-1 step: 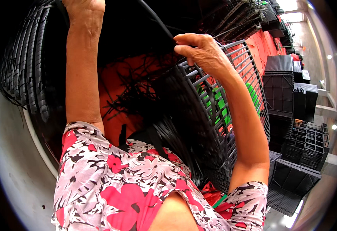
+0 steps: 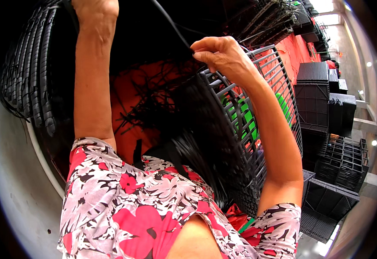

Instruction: The person weaves black plastic strips through the frame of a wicker furniture piece, pulling the strips tight and securing them by hand while rotating the object to reach different sections.

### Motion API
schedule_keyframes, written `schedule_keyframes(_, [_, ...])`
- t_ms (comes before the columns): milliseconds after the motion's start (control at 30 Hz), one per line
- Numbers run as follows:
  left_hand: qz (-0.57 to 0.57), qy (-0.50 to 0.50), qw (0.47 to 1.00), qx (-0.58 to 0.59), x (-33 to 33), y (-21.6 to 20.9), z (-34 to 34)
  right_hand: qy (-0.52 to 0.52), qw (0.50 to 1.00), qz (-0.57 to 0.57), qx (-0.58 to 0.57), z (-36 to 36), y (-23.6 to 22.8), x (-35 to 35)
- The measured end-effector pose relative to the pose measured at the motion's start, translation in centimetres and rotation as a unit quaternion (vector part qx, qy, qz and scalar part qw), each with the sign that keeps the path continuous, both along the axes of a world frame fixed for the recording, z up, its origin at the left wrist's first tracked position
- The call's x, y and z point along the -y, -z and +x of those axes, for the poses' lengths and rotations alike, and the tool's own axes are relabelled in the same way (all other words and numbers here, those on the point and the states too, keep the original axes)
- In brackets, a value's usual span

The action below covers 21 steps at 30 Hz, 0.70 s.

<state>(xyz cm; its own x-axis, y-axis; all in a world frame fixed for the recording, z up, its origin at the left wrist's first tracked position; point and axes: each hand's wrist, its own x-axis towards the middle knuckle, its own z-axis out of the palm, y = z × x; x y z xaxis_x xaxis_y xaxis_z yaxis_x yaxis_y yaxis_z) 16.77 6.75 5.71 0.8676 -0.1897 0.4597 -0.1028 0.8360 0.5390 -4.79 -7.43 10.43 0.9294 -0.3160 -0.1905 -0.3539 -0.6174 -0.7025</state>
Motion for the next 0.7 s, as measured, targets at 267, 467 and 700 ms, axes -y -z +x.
schedule_keyframes(267, [0.238,0.266,0.934,-0.024,5.4,5.8,-14.9,-0.014,0.965,0.170,0.201,6.8,-8.2,2.9])
schedule_keyframes(467, [0.254,0.211,0.943,0.035,8.9,2.9,-12.6,0.082,0.973,0.014,0.214,2.3,-11.3,-1.2])
schedule_keyframes(700, [0.199,0.060,0.931,-0.299,6.0,14.6,10.5,0.022,0.966,-0.253,0.052,-10.1,-4.4,0.7])
